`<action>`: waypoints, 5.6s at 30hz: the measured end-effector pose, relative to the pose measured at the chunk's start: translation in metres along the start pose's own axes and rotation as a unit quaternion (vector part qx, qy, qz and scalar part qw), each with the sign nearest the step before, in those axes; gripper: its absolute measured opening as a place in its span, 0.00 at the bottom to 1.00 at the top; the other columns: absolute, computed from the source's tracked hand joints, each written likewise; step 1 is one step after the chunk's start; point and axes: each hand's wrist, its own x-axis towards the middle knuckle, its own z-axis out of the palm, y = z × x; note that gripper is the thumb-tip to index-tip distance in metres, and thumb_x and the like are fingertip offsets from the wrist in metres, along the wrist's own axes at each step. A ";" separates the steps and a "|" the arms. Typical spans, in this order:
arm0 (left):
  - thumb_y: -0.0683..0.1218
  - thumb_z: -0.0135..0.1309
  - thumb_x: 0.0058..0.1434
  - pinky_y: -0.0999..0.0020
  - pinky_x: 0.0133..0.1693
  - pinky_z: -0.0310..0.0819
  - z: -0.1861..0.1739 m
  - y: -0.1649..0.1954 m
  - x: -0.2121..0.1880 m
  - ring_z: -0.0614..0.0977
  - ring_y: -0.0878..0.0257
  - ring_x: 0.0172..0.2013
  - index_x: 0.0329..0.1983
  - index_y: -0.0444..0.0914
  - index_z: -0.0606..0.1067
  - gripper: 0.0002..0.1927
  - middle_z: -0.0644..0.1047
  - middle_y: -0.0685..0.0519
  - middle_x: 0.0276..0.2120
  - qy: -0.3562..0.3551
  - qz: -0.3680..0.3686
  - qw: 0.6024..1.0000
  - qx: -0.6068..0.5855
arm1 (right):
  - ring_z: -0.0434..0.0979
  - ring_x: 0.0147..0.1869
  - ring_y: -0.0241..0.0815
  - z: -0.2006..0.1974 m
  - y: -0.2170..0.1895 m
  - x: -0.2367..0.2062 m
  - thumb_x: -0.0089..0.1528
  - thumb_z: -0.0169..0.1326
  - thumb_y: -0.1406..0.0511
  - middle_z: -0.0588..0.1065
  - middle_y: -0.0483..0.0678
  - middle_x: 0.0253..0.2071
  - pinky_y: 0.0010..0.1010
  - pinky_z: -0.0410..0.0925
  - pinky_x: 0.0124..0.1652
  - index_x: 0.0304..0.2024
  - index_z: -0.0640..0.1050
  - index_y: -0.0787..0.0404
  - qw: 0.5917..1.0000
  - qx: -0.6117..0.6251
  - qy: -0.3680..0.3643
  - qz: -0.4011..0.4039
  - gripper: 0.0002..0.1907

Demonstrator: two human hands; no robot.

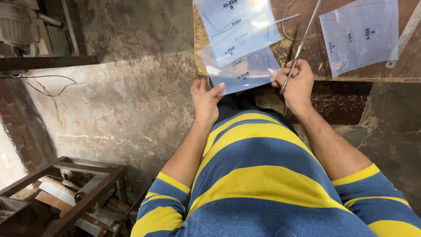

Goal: The person stands at a workbench and cuts printed plastic template sheets with scissors, following drawn outlines and size labels. They cut out several templates one at a time, trim the excess plastic into strips, set the cut templates aside, and then walk away from the bench.

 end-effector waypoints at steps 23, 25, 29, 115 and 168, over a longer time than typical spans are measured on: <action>0.42 0.52 0.69 0.63 0.38 0.87 0.083 0.099 0.023 0.87 0.55 0.39 0.63 0.29 0.69 0.21 0.81 0.39 0.48 -0.382 0.028 0.913 0.140 | 0.73 0.25 0.34 -0.063 0.006 -0.052 0.65 0.63 0.64 0.76 0.49 0.29 0.23 0.65 0.24 0.48 0.70 0.63 0.996 0.065 -0.041 -0.054 0.17; 0.43 0.54 0.70 0.64 0.38 0.86 0.088 0.108 0.027 0.86 0.55 0.39 0.63 0.30 0.69 0.21 0.81 0.39 0.49 -0.393 0.047 0.908 0.140 | 0.71 0.23 0.33 -0.072 0.014 -0.061 0.63 0.65 0.62 0.75 0.47 0.28 0.22 0.64 0.22 0.47 0.70 0.63 0.990 0.102 -0.088 -0.040 0.19; 0.44 0.56 0.69 0.63 0.38 0.86 0.096 0.121 0.028 0.86 0.54 0.38 0.63 0.29 0.70 0.22 0.81 0.39 0.48 -0.402 0.062 0.907 0.105 | 0.71 0.24 0.34 -0.087 0.026 -0.075 0.59 0.67 0.58 0.76 0.49 0.28 0.24 0.64 0.23 0.49 0.72 0.65 0.987 0.082 -0.137 -0.007 0.25; 0.44 0.54 0.71 0.73 0.27 0.77 0.102 0.135 0.005 0.83 0.63 0.28 0.64 0.28 0.69 0.22 0.82 0.39 0.48 -0.423 0.119 0.880 0.179 | 0.70 0.22 0.28 -0.074 0.015 -0.080 0.56 0.69 0.64 0.74 0.42 0.24 0.20 0.64 0.22 0.44 0.74 0.66 0.988 -0.010 -0.146 0.047 0.20; 0.38 0.58 0.68 0.70 0.42 0.84 0.096 0.111 -0.004 0.84 0.59 0.42 0.60 0.23 0.70 0.21 0.81 0.38 0.45 -0.441 -0.026 0.892 0.098 | 0.67 0.22 0.28 -0.068 0.006 -0.057 0.55 0.71 0.57 0.72 0.41 0.24 0.20 0.61 0.22 0.45 0.75 0.65 0.990 0.048 -0.136 -0.007 0.26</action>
